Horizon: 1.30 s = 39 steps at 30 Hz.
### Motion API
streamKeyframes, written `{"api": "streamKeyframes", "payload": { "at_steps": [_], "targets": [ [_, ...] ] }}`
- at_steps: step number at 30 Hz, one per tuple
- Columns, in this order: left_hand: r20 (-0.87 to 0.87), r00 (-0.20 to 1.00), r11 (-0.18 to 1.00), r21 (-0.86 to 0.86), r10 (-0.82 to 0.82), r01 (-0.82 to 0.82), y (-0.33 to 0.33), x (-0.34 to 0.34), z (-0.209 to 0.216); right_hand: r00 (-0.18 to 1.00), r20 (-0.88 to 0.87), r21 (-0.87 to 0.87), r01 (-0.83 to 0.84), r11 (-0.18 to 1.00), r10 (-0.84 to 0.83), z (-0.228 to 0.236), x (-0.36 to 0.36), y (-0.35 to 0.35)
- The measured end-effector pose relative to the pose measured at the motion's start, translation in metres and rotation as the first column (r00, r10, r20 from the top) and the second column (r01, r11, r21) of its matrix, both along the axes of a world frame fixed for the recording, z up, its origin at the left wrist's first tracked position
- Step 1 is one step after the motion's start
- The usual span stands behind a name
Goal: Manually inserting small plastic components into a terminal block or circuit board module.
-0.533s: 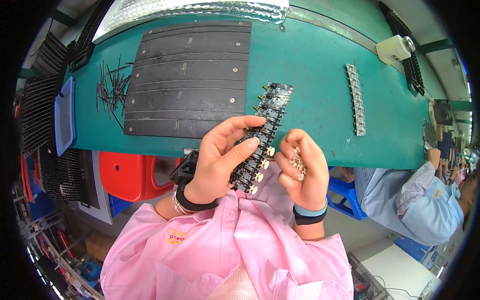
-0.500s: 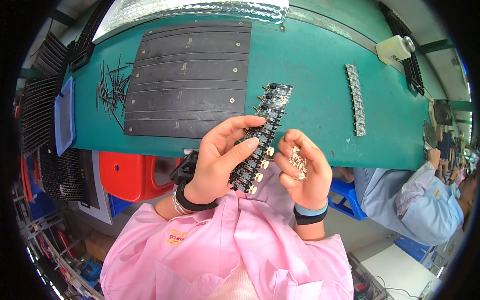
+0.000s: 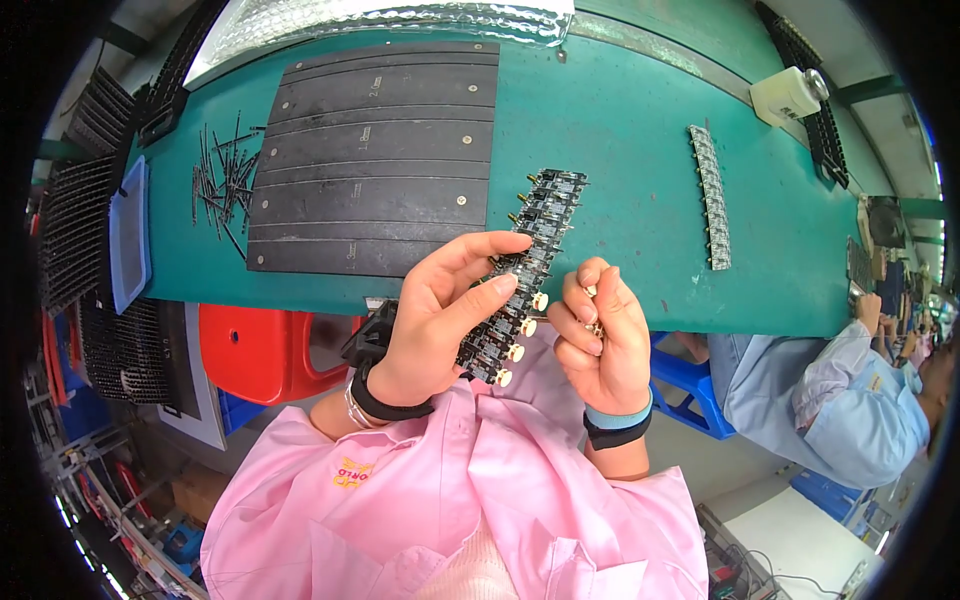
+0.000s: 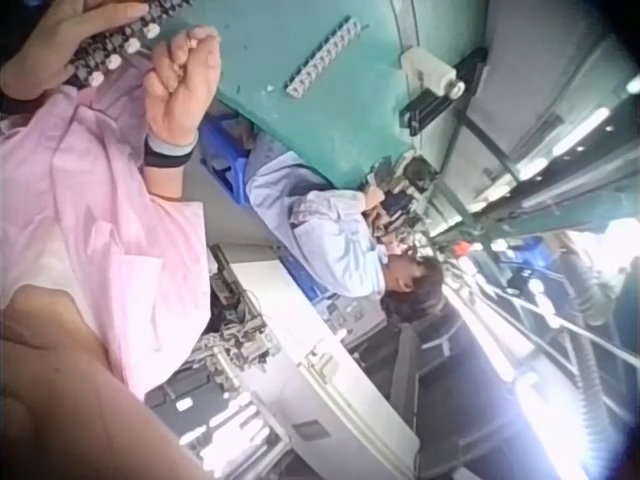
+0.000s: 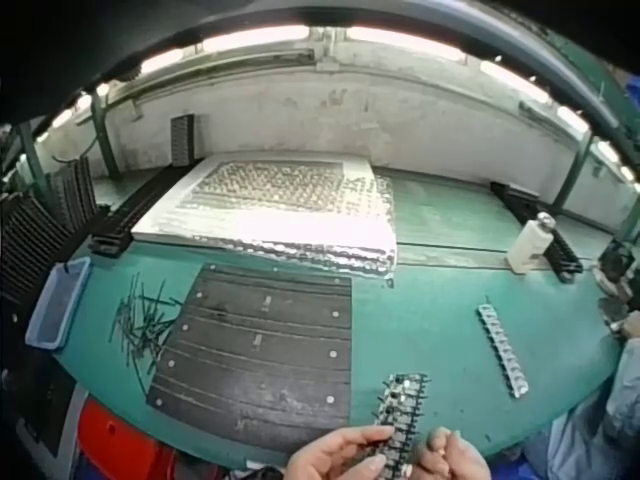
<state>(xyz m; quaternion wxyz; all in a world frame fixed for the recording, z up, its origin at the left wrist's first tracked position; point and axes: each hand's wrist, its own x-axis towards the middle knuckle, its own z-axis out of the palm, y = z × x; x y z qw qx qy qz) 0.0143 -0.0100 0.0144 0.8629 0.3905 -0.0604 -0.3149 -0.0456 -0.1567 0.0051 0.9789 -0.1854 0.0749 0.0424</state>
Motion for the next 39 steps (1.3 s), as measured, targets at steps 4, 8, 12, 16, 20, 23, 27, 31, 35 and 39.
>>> {"api": "streamKeyframes", "payload": {
  "at_steps": [4, 8, 12, 16, 20, 23, 27, 31, 35, 39],
  "targets": [
    [-0.006, 1.0, 1.0, 0.004, -0.005, 0.005, 0.0, 0.0, 0.001, 0.987, -0.155, -0.037, 0.042, 0.998, -0.047, 0.012, 0.002, 0.003],
    [0.004, 1.0, 1.0, 0.006, 0.001, -0.001, 0.0, 0.0, 0.001, 0.978, -0.205, -0.131, 0.009, 0.991, -0.036, 0.019, 0.003, 0.005],
    [0.025, 0.999, 0.999, 0.018, 0.025, -0.026, -0.003, -0.001, 0.001, 0.989, -0.136, -0.111, 0.041, 0.993, -0.057, 0.013, 0.002, 0.004],
    [0.009, 1.0, 1.0, 0.011, 0.006, -0.006, -0.002, 0.0, 0.001, 0.986, -0.144, -0.198, 0.051, 0.979, -0.081, 0.014, 0.003, 0.004],
    [-0.001, 1.0, 1.0, -0.001, -0.015, 0.015, -0.002, -0.001, 0.0, 0.996, -0.054, -0.198, 0.065, 0.978, -0.077, 0.008, 0.002, 0.006],
    [0.011, 1.0, 1.0, 0.0, -0.011, 0.011, -0.003, -0.002, -0.002, 0.996, -0.022, -0.213, 0.074, 0.974, -0.081, 0.008, 0.002, 0.008],
    [0.03, 1.0, 1.0, 0.001, -0.007, 0.007, -0.004, -0.002, -0.002, 0.996, 0.041, -0.279, 0.093, 0.956, -0.085, 0.007, 0.002, 0.013],
    [0.028, 0.999, 1.0, -0.004, -0.018, 0.018, -0.004, -0.002, -0.002, 0.988, 0.1, -0.382, 0.15, 0.912, -0.12, 0.003, 0.001, 0.018],
    [0.024, 0.999, 1.0, -0.007, -0.024, 0.024, -0.003, -0.002, -0.001, 0.96, 0.19, -0.508, 0.276, 0.816, -0.206, -0.002, 0.004, 0.023],
    [0.0, 0.999, 0.998, -0.031, -0.051, 0.051, -0.002, -0.003, 0.002, 0.935, 0.242, -0.552, 0.352, 0.756, -0.258, -0.005, 0.005, 0.022]
  ]
}}
